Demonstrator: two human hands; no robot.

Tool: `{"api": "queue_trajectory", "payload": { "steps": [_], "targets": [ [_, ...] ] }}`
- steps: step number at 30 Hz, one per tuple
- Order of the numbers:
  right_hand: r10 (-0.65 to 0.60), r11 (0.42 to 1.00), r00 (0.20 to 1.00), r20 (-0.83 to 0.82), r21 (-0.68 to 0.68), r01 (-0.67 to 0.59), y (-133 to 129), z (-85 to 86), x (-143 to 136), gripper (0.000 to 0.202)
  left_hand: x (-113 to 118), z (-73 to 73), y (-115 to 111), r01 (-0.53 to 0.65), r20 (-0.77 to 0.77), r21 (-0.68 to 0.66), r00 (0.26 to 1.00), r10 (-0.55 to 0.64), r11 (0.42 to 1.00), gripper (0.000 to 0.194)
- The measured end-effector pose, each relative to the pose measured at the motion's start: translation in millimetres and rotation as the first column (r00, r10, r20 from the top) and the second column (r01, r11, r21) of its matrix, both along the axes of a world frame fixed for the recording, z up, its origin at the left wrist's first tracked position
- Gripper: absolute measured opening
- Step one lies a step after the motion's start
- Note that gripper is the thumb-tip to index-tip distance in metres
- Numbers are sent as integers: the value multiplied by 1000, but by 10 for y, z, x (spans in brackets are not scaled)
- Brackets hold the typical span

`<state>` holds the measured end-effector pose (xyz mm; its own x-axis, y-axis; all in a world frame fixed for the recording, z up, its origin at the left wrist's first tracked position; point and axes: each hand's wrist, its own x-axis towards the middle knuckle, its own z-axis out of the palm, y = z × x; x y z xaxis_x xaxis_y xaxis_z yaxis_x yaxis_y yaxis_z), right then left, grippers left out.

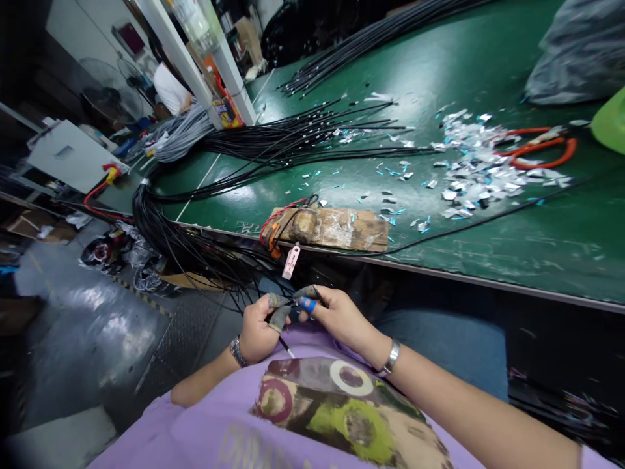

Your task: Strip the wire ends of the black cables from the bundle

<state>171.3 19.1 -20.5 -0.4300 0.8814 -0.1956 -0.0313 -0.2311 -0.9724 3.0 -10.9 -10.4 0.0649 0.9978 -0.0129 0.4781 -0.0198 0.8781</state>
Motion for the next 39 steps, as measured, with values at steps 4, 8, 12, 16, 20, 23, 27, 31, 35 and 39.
{"api": "queue_trajectory", "payload": {
  "steps": [4, 8, 12, 16, 20, 23, 27, 31, 35, 39],
  "targets": [
    [0, 1000, 1000, -12, 17, 0, -23, -9, -6, 37, -30, -7, -7, 29, -155, 129, 988, -9, 991, 5],
    [-76, 997, 997, 8, 19, 75, -38, -25, -27, 39, -34, -21, -16, 81, -276, 216, 961, -19, 973, 10],
    [-97, 995, 995, 2, 29, 97, -41, -15, -39, 39, -32, -27, -20, 121, -344, 282, 939, -17, 952, 12],
    [-91, 996, 996, -14, 11, 92, -48, -8, -32, 40, -39, -28, -17, 146, -365, 284, 930, -34, 948, 13],
    [-86, 996, 996, 13, 33, 85, -52, -7, -26, 40, -41, -25, -16, 113, -316, 252, 948, -29, 961, 12],
    [-87, 995, 996, 34, 52, 85, -47, 3, -27, 39, -35, -20, -17, 103, -309, 249, 951, -21, 963, 12],
    [-80, 995, 996, 46, 57, 77, -48, 15, -27, 40, -25, -12, -18, 74, -285, 214, 959, -10, 974, 11],
    [-102, 995, 994, 29, 15, 102, -57, 3, -28, 42, -26, -18, -24, 31, -232, 210, 973, 20, 977, 12],
    [-122, 988, 992, -12, -99, 120, -58, -11, -21, 41, -31, -15, -28, 58, -242, 193, 970, -9, 979, 5],
    [-109, 989, 994, -11, -101, 107, -41, 0, -1, 39, -41, 37, 42, 144, -128, -13, 981, -144, 990, 18]
  ]
}}
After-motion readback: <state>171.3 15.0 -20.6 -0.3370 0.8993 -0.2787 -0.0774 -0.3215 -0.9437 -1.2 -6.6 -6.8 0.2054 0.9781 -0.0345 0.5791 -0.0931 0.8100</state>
